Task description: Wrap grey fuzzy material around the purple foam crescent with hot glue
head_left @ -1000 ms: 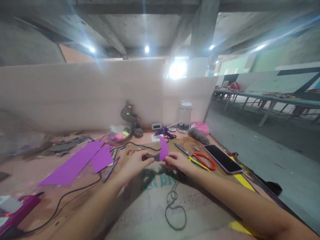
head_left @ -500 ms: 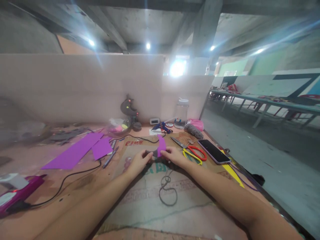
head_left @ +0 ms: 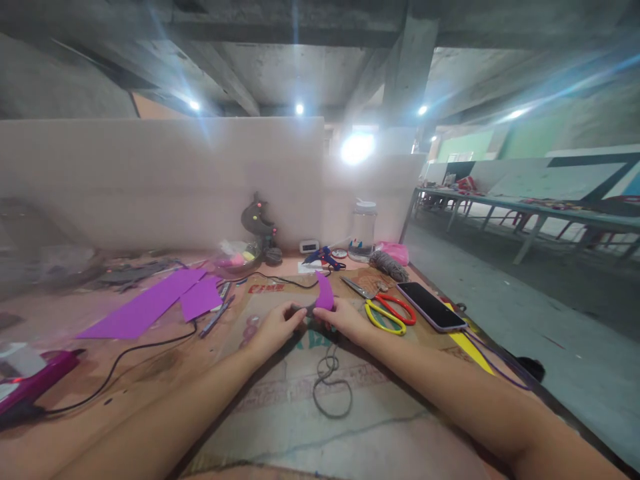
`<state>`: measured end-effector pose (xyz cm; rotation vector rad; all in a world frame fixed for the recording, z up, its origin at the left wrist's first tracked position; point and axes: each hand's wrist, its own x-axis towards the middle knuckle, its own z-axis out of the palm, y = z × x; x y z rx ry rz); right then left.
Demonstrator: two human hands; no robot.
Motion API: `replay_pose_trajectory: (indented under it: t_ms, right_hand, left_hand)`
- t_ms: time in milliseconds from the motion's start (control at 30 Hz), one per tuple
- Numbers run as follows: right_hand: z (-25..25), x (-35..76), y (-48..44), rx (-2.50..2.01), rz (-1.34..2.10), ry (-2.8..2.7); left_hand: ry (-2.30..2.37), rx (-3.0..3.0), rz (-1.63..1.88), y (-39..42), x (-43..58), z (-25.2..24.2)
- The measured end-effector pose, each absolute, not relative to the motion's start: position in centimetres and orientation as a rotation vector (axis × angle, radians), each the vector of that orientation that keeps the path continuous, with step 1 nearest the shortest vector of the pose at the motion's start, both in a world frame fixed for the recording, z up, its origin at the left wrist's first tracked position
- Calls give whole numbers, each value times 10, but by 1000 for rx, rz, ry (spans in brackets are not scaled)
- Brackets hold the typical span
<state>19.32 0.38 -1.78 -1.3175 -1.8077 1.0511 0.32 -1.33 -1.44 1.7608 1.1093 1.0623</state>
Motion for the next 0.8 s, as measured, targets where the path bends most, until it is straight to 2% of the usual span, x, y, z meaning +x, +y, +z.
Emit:
replay_pose_trajectory:
  t_ms: [333, 567, 800]
  right_hand:
    - [-19, 195, 0, -1233, 1077, -1764]
    - [-9, 204, 15, -1056, 1411, -1816]
    - [-8, 209, 11, -1046, 1389, -1612]
  left_hand:
    - [1125, 1731, 991, -18, 5, -13]
    - [1067, 1665, 759, 12, 8, -11]
    - [1037, 1584, 858, 17, 3, -13]
